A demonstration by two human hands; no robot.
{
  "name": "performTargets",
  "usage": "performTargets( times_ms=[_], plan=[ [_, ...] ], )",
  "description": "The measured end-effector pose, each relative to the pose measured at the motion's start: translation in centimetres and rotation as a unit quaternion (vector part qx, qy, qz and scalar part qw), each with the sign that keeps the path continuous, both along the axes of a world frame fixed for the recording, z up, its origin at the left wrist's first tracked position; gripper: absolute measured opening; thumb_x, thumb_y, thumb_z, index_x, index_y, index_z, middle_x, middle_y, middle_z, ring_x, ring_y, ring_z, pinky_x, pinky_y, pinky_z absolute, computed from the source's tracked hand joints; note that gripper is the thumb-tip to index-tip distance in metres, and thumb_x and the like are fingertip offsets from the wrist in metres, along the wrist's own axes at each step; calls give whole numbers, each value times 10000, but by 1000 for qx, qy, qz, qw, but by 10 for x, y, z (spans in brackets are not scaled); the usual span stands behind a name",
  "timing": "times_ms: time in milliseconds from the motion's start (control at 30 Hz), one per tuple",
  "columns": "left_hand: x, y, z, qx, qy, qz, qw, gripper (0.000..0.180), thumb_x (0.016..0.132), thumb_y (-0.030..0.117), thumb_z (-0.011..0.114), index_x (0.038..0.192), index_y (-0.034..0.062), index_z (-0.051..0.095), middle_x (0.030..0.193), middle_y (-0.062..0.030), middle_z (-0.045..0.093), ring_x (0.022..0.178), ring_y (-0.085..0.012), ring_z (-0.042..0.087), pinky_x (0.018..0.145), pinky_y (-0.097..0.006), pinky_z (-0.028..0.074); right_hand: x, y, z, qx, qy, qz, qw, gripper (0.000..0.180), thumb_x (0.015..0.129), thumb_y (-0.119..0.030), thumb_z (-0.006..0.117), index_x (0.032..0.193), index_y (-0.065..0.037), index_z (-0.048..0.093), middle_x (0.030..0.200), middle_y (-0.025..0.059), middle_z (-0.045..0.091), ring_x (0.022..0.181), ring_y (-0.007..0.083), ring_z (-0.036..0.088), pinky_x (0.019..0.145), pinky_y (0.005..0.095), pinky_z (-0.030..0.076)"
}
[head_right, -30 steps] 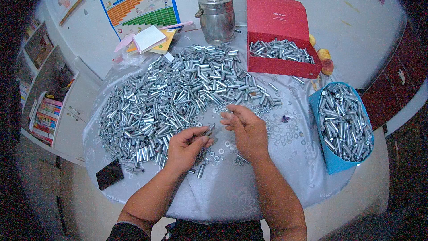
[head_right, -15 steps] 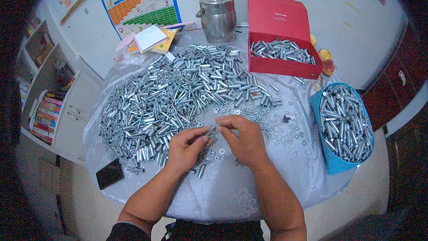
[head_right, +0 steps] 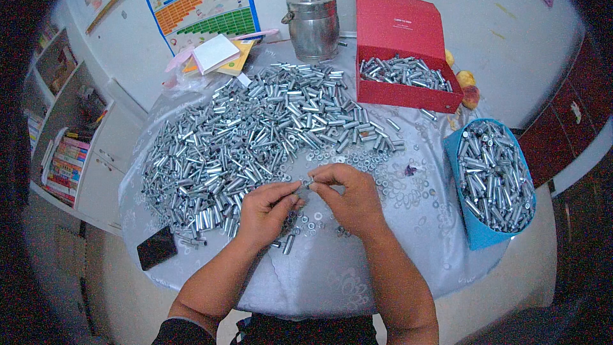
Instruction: The person repeatedly picks a metal bolt and a washer from a large pile on a table, threads the washer onto the bolt, and places the assembled unit into a blue container. The process is continuous and repetitive throughout the clip.
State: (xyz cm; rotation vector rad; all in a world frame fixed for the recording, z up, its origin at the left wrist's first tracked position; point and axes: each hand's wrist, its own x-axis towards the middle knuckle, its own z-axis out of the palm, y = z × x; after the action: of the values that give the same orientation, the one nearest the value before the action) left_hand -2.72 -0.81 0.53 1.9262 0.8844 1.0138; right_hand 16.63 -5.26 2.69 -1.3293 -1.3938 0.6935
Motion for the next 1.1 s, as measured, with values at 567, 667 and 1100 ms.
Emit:
performTargets(
  times_ms=[567, 667, 1100],
  plan=[
    [-1, -3, 8, 59, 29, -22, 998, 259, 823, 34, 690, 1079, 23, 728, 1019, -162, 727, 919, -285, 710, 838, -350, 548, -1, 0, 5, -101, -137, -34, 985, 268, 869, -258, 743, 814, -6, 671, 704, 108, 642, 605, 196, 582, 578, 344, 465],
    [-1, -4, 9, 67, 24, -28, 997, 254, 822, 33, 687, 1072, 18, 727, 1020, -164, 727, 919, -286, 710, 839, -352, 549, -2, 1, -4, -83, -126, -55, 987, 311, 876, -288, 733, 775, -6, 647, 648, 101, 607, 569, 190, 540, 549, 350, 434],
    [-1, -4, 10, 32, 21, -9, 999, 262, 823, 47, 681, 1080, 20, 726, 1009, -166, 727, 900, -276, 716, 823, -346, 552, -2, -3, 6, -113, -59, -1, 992, 243, 881, -231, 722, 974, -13, 669, 808, 111, 650, 641, 194, 595, 621, 338, 496]
  ],
)
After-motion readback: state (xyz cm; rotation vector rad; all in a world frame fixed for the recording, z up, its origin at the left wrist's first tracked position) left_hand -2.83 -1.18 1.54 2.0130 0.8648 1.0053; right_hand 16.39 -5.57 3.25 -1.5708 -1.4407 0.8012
